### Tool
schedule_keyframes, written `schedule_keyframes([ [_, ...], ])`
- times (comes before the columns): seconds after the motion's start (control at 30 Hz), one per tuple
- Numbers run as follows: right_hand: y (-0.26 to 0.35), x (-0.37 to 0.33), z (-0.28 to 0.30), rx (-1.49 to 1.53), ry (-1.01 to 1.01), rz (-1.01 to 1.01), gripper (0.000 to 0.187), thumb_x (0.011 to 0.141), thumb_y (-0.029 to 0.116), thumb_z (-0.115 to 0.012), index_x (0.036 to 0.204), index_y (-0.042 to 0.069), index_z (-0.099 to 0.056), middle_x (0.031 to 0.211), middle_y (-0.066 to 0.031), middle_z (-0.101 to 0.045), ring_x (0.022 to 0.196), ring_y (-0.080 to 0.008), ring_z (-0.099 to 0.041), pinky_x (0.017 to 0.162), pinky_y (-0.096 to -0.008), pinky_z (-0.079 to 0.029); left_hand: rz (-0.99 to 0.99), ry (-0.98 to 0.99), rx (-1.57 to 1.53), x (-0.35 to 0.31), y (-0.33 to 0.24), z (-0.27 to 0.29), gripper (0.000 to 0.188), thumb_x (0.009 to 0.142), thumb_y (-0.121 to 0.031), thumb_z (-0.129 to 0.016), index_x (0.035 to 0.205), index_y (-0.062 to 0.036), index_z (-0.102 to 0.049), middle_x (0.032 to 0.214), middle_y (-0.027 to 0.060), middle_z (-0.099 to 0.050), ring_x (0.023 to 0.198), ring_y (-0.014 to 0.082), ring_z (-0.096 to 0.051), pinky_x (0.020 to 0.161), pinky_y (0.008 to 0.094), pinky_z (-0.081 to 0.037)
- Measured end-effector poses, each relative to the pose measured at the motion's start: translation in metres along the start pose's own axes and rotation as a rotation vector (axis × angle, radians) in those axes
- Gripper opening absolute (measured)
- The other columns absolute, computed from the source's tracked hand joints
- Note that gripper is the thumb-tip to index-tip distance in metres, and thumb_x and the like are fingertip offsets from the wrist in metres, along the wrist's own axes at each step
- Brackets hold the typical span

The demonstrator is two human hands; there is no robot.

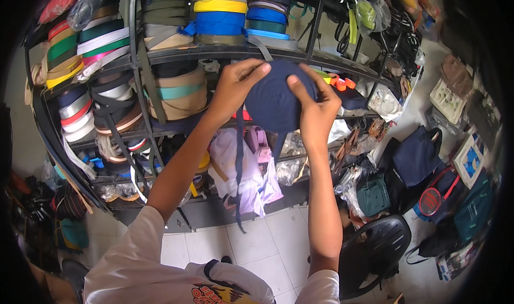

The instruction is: The person picks up several rolls of fabric tape from a box on a chair and places them onto a storage shelf with other fabric rolls.

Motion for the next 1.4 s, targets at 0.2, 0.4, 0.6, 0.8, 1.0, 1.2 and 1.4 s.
schedule_keyframes([
  [0.2, -0.070, 0.059, -0.021, 0.062, -0.559, 0.178, 0.046, 0.084, 0.017, -0.070, 0.117, -0.007, -0.051, 0.105, -0.0131, -0.061, 0.096, -0.0173, -0.057, 0.086, -0.0299, -0.046, -0.034, -0.300, -0.073, 0.069, 0.054, -0.006, 0.034, 0.090, -0.022, -0.062, 0.108, 0.0061, -0.061, 0.093, 0.0158, -0.068, 0.084, 0.0193, -0.065, 0.075, 0.0310, -0.048],
  [0.4, -0.100, 0.126, -0.031, 0.298, 0.030, -0.287, 0.067, 0.077, 0.019, -0.074, 0.128, -0.004, -0.037, 0.104, -0.0164, -0.059, 0.091, -0.0204, -0.059, 0.082, -0.0289, -0.047, 0.023, -0.128, 0.264, 0.147, 0.073, 0.016, 0.038, 0.095, -0.026, -0.054, 0.105, 0.0099, -0.061, 0.087, 0.0112, -0.067, 0.076, 0.0129, -0.061, 0.073, 0.0266, -0.049],
  [0.6, -0.135, 0.247, -0.055, 0.323, -0.048, -0.063, 0.053, 0.081, 0.015, -0.068, 0.125, -0.004, -0.046, 0.109, -0.0164, -0.058, 0.093, -0.0225, -0.060, 0.079, -0.0351, -0.050, 0.158, -0.056, 0.165, 0.225, 0.064, 0.011, 0.038, 0.094, -0.025, -0.055, 0.100, 0.0124, -0.060, 0.082, 0.0148, -0.066, 0.063, 0.0185, -0.064, 0.059, 0.0296, -0.052],
  [0.8, -0.139, 0.286, -0.072, 0.572, 0.045, -0.187, 0.039, 0.090, 0.022, -0.056, 0.119, -0.004, -0.050, 0.112, -0.0167, -0.057, 0.098, -0.0251, -0.060, 0.080, -0.0429, -0.052, 0.001, -0.260, 0.373, 0.275, 0.063, 0.001, 0.030, 0.084, -0.014, -0.065, 0.082, 0.0157, -0.058, 0.074, 0.0231, -0.064, 0.053, 0.0268, -0.066, 0.053, 0.0336, -0.054],
  [1.0, -0.152, 0.311, -0.054, 0.571, 0.361, -0.230, 0.049, 0.087, 0.026, -0.061, 0.120, -0.007, -0.045, 0.112, -0.0229, -0.050, 0.094, -0.0304, -0.062, 0.086, -0.0388, -0.057, 0.126, -0.317, 0.420, 0.308, 0.068, 0.021, 0.024, 0.084, -0.013, -0.062, 0.090, 0.0093, -0.056, 0.073, 0.0190, -0.059, 0.055, 0.0299, -0.059, 0.046, 0.0421, -0.048],
  [1.2, -0.134, 0.285, -0.068, 0.681, 0.588, -0.336, 0.048, 0.087, 0.035, -0.063, 0.117, -0.002, -0.054, 0.105, -0.0201, -0.061, 0.086, -0.0254, -0.067, 0.080, -0.0377, -0.058, 0.019, -0.130, 0.391, 0.299, 0.060, 0.045, 0.010, 0.082, -0.006, -0.063, 0.080, 0.0032, -0.061, 0.065, 0.0088, -0.058, 0.046, 0.0170, -0.052, 0.037, 0.0322, -0.041],
  [1.4, -0.172, 0.289, -0.067, 0.463, 0.483, -0.259, 0.027, 0.079, 0.017, -0.071, 0.095, -0.004, -0.066, 0.089, -0.0106, -0.068, 0.077, -0.0175, -0.067, 0.072, -0.0272, -0.054, 0.083, 0.101, 0.326, 0.252, 0.073, 0.024, 0.015, 0.087, -0.015, -0.064, 0.085, -0.0012, -0.069, 0.071, 0.0015, -0.065, 0.056, 0.0088, -0.056, 0.052, 0.0232, -0.044],
])
Point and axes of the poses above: each hand's wrist, its own x-axis towards the middle knuckle, its own z-axis out of the back of the hand, y = z × x, the point moved 6 cm from there along x, towards the middle knuckle
